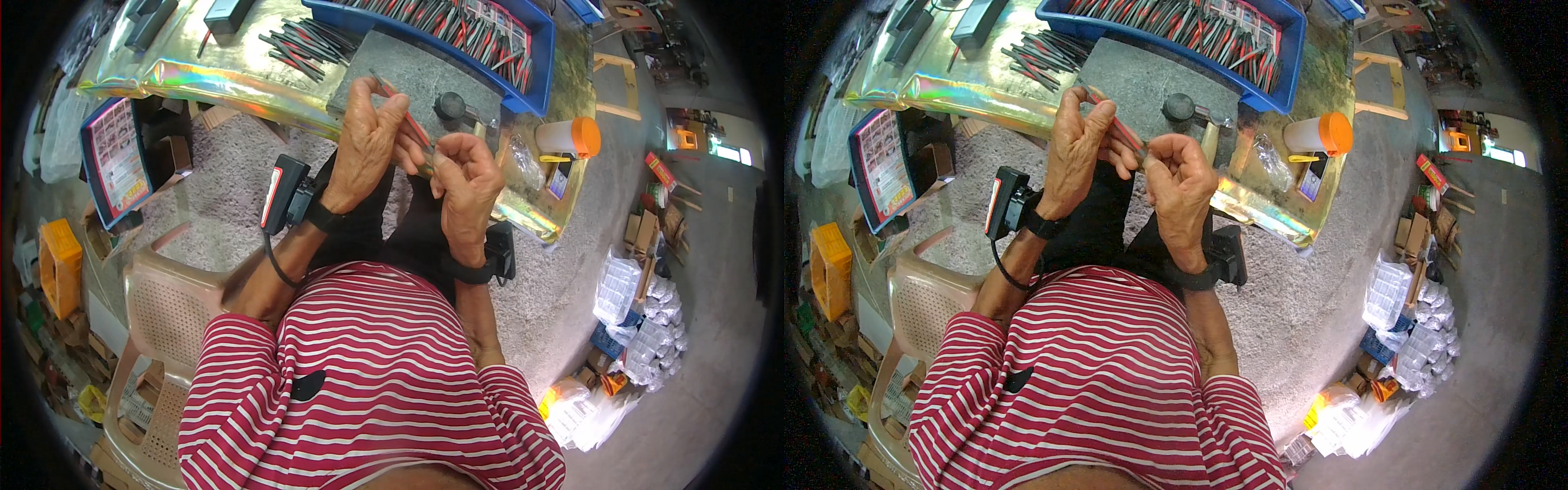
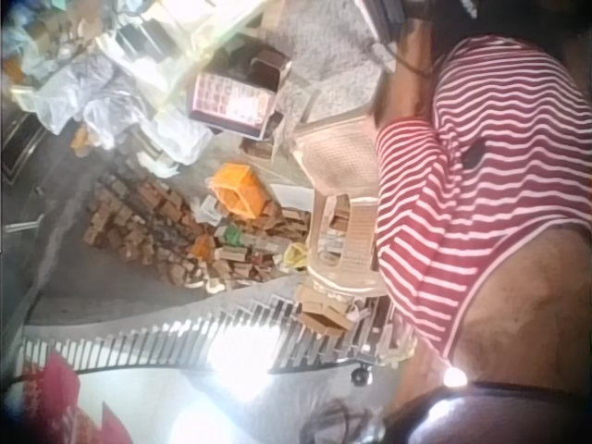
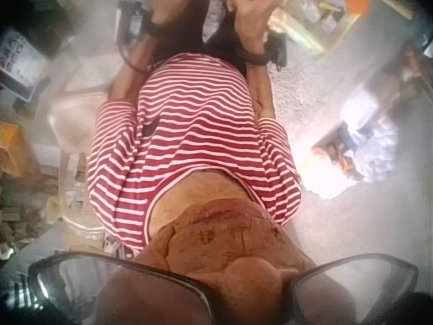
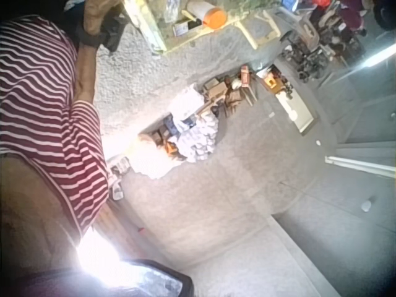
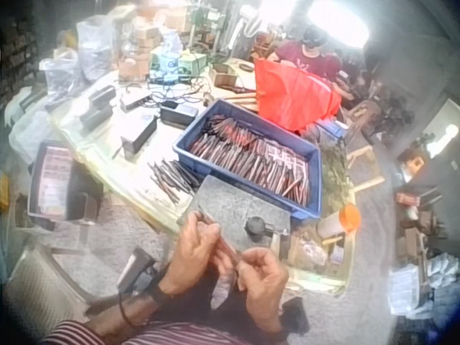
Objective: The person positions a crimp terminal onto a wire and hammers it against a small metal block repeatedly, then selects another wire and terminal from a bin.
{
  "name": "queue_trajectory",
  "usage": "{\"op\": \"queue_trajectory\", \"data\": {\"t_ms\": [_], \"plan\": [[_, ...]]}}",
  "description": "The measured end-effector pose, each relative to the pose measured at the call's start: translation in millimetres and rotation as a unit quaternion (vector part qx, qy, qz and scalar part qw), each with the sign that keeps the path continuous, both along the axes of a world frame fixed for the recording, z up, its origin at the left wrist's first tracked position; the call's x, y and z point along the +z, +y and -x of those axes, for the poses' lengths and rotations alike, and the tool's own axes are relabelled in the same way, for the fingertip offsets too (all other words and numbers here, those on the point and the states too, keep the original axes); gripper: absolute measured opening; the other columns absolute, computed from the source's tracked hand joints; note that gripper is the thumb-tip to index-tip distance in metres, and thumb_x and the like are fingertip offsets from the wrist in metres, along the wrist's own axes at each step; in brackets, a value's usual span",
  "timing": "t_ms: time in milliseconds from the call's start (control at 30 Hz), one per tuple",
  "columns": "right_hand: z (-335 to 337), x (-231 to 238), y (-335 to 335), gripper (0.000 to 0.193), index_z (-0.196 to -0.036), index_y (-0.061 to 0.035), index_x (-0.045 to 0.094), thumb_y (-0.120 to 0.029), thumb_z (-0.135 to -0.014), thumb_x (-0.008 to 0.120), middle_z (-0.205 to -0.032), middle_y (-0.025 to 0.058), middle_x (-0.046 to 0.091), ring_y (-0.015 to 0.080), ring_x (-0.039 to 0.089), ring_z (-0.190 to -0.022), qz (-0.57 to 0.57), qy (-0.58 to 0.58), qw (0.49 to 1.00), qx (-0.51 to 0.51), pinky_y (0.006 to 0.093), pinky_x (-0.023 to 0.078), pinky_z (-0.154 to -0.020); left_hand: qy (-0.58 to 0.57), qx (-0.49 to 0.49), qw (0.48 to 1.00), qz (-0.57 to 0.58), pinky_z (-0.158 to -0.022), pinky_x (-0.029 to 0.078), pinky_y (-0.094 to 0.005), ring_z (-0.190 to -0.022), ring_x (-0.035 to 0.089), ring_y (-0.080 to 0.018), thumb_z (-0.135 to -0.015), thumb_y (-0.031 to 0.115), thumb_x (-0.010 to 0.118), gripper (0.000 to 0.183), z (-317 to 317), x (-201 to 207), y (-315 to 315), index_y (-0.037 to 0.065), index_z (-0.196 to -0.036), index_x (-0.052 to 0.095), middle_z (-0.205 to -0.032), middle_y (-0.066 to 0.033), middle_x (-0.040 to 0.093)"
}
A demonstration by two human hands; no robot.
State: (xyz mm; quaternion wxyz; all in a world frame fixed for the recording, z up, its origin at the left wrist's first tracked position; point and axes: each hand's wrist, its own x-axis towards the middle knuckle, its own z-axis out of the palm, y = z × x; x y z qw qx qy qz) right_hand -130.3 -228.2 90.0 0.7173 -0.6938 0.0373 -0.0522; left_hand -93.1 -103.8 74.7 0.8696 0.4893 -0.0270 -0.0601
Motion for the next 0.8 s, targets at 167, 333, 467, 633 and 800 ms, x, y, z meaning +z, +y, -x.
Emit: {"op": "queue_trajectory", "data": {"t_ms": [167, 333, 467, 633, 800], "plan": [[-1.1, -2.4, -0.6, 0.010, -0.085, 0.0034, 0.049, 0.003, -0.075, 0.049, -0.068, 0.0029, 0.050, 0.0025, 0.041, -0.046, -0.020, 0.007, 1.000, -0.007, 0.0161, 0.031, -0.038, 0.012, -0.017, 1.000, -0.006, -0.037, 0.046, -0.0200, -0.047, 0.056, -0.0146, -0.085, 0.015, 0.047, 0.028, -0.3, -1.5, -2.2, -0.004, -0.099, 0.032, -0.066, -0.0131, 0.055], [-1.8, -4.5, -3.8, 0.010, -0.084, 0.0029, 0.049, 0.003, -0.075, 0.050, -0.068, 0.0026, 0.050, 0.0024, 0.042, -0.046, -0.022, 0.019, 1.000, -0.012, 0.0161, 0.031, -0.038, 0.028, -0.062, 0.998, -0.001, -0.047, 0.050, -0.0208, -0.058, 0.058, -0.0133, -0.082, 0.016, 0.054, 0.025, 0.8, -6.4, -1.4, -0.004, -0.096, 0.048, -0.072, -0.0105, 0.058], [-2.3, -10.0, -7.7, 0.009, -0.084, 0.0017, 0.050, 0.003, -0.075, 0.051, -0.067, 0.0011, 0.050, 0.0022, 0.042, -0.046, -0.015, 0.019, 1.000, -0.013, 0.0160, 0.031, -0.038, 0.051, -0.091, 0.995, -0.004, -0.048, 0.050, -0.0204, -0.058, 0.058, -0.0128, -0.080, 0.014, 0.056, 0.023, -1.3, -6.9, -2.0, -0.004, -0.094, 0.051, -0.072, -0.0108, 0.059], [-2.6, -13.9, -11.2, 0.008, -0.083, 0.0011, 0.050, 0.002, -0.075, 0.052, -0.066, 0.0000, 0.050, 0.0015, 0.042, -0.048, 0.017, 0.019, 1.000, -0.017, 0.0159, 0.032, -0.040, 0.072, -0.115, 0.990, -0.037, -0.048, 0.051, -0.0211, -0.058, 0.059, -0.0132, -0.078, 0.011, 0.059, 0.023, -4.6, -6.9, -3.1, -0.004, -0.093, 0.051, -0.071, -0.0110, 0.059], [-3.5, -19.7, -15.5, 0.008, -0.083, 0.0008, 0.051, 0.001, -0.076, 0.053, -0.066, -0.0004, 0.049, 0.0011, 0.042, -0.053, 0.049, 0.007, 0.998, -0.033, 0.0163, 0.034, -0.043, 0.082, -0.141, 0.986, -0.041, -0.049, 0.052, -0.0218, -0.058, 0.059, -0.0134, -0.078, 0.009, 0.059, 0.021, -8.3, -8.7, -7.5, -0.004, -0.093, 0.050, -0.072, -0.0112, 0.059]]}}
